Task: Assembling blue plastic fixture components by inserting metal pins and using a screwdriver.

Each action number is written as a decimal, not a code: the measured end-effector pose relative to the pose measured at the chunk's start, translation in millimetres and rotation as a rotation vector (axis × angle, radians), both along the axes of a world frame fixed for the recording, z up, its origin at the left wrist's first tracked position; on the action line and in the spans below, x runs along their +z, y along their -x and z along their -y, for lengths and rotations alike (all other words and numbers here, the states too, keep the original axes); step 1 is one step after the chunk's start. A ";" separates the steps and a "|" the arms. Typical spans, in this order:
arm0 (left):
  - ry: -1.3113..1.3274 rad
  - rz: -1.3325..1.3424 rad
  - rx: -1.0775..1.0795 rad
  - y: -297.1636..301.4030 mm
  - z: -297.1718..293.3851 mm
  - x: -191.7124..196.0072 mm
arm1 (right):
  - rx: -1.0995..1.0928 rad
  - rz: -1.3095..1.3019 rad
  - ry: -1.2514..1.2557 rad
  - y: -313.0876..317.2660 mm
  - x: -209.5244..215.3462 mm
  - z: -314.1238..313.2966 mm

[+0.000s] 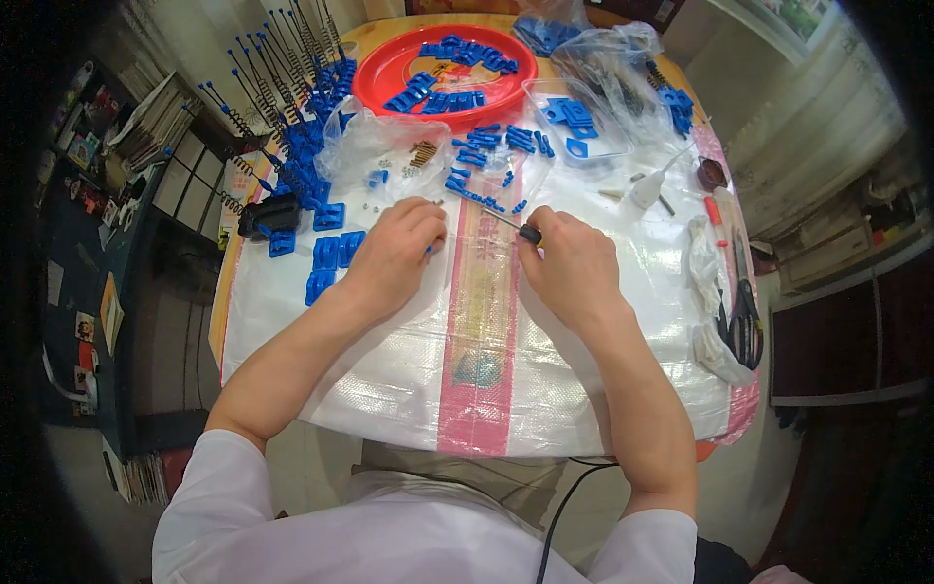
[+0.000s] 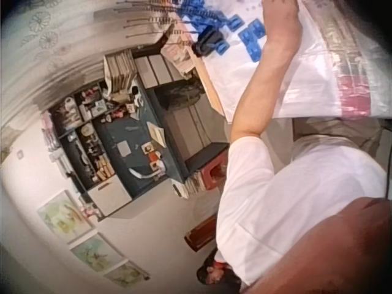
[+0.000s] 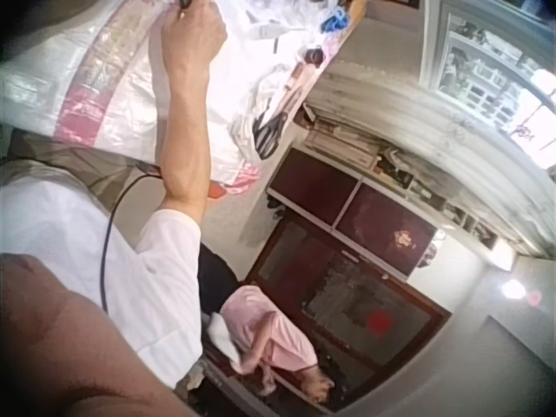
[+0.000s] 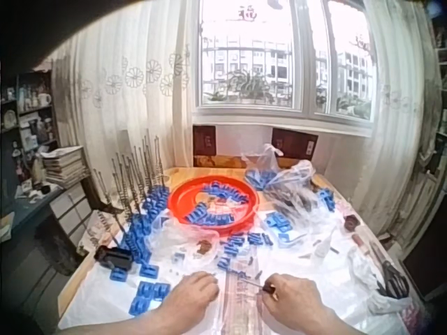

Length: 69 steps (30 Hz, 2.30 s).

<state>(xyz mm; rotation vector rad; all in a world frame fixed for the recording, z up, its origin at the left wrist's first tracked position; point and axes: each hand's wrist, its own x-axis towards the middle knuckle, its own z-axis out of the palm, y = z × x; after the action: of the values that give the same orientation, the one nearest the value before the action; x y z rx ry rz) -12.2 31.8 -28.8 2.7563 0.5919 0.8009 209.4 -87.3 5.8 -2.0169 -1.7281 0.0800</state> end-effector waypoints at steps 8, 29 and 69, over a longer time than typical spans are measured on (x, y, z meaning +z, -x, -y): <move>0.878 0.458 0.092 -8.3 28.9 10.1 | 0.019 -0.008 -0.071 0.8 4.6 1.3; 1.708 0.744 -0.073 1.9 11.0 -1.0 | 0.230 0.075 -0.133 -5.2 13.6 4.2; 1.500 0.626 0.023 -3.1 16.9 0.9 | 0.343 0.053 -0.086 -8.7 17.2 6.0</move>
<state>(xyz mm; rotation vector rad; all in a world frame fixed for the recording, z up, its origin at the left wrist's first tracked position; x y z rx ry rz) -9.1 14.8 -27.9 1.0796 0.6560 0.6874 218.1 -93.3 23.0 -1.6593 -2.0592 0.0633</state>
